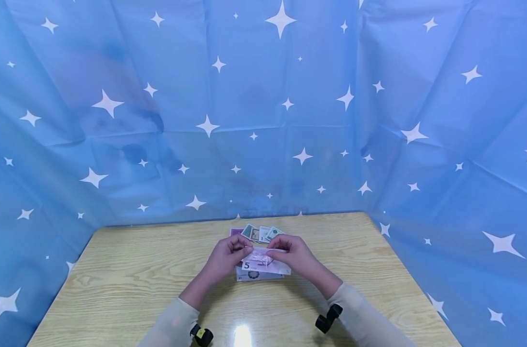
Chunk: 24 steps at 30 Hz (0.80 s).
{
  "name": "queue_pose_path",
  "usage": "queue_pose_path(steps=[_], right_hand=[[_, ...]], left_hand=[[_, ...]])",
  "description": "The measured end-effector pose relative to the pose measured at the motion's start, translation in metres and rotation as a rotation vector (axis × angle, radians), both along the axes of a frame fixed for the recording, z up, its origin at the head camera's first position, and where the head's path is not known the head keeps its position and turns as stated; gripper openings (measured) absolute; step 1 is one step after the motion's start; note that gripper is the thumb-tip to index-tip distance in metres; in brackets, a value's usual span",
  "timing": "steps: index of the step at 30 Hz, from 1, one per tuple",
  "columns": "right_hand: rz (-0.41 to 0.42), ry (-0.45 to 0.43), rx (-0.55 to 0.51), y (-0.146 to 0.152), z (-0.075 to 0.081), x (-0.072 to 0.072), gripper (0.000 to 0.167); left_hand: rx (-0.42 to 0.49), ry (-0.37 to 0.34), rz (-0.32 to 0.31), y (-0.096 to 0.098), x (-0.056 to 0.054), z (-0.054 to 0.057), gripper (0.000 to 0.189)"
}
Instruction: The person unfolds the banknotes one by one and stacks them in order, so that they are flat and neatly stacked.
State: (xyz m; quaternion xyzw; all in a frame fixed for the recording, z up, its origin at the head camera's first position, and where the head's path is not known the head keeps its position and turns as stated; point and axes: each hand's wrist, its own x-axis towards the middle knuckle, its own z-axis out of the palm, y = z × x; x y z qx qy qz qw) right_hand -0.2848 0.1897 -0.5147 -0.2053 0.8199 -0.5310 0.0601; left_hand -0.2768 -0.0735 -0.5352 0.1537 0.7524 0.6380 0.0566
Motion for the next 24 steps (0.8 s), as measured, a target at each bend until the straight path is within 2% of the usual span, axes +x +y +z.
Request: queue_pose_path(steps=[9, 15, 24], right_hand=[[-0.009, 0.045, 0.030, 0.006, -0.001, -0.001, 0.012], [-0.030, 0.024, 0.028, 0.011, -0.001, -0.001, 0.016], [-0.057, -0.004, 0.023, 0.017, -0.003, -0.002, 0.016]], left_hand=[[0.020, -0.035, 0.014, -0.002, 0.001, 0.002, 0.005], [0.036, -0.049, 0.049, -0.005, 0.002, 0.001, 0.005], [0.072, -0.073, 0.061, -0.009, 0.002, 0.001, 0.006]])
